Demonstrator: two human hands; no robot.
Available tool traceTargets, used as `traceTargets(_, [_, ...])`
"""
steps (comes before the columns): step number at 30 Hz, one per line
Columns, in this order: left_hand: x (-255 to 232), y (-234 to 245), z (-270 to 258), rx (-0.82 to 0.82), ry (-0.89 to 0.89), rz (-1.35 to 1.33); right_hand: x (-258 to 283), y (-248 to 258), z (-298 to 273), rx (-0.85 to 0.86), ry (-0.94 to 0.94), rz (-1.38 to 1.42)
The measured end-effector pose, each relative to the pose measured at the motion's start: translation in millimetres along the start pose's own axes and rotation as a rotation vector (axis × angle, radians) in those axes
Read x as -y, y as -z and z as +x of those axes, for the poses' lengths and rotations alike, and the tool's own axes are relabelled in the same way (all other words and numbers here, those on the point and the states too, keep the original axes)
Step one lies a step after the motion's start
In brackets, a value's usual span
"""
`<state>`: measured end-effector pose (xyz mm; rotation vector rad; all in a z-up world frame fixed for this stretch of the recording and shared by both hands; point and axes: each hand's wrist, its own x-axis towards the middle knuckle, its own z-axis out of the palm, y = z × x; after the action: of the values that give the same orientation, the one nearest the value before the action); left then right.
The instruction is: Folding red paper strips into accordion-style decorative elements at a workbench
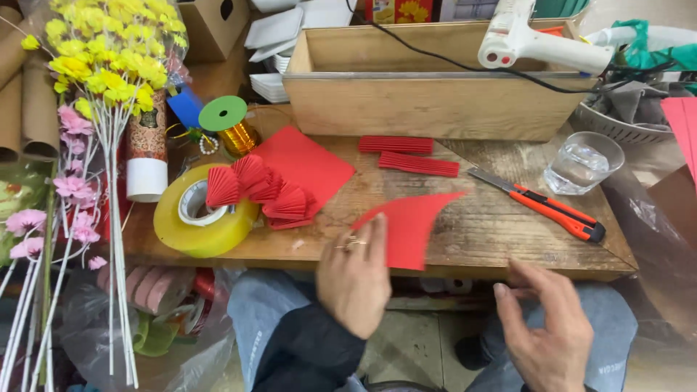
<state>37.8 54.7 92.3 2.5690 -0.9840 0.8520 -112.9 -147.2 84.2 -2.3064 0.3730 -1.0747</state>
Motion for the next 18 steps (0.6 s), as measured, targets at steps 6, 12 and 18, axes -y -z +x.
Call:
traceTargets(6, [-41.0,-38.4,-15.4,0.112,-0.229,0.104,17.7,-8.1,14.2,0.103,0.535,-0.198])
traceTargets(12, [-34.5,-57.3,-26.5,0.151,-0.284,-0.066,-50.1,-48.2,-7.2,0.175,0.496,-0.199])
traceTargets(18, [2.0,-48.0,-36.2,-0.034,-0.320,-0.286,-84.1,-62.6,0.6,0.234,0.416,-0.132])
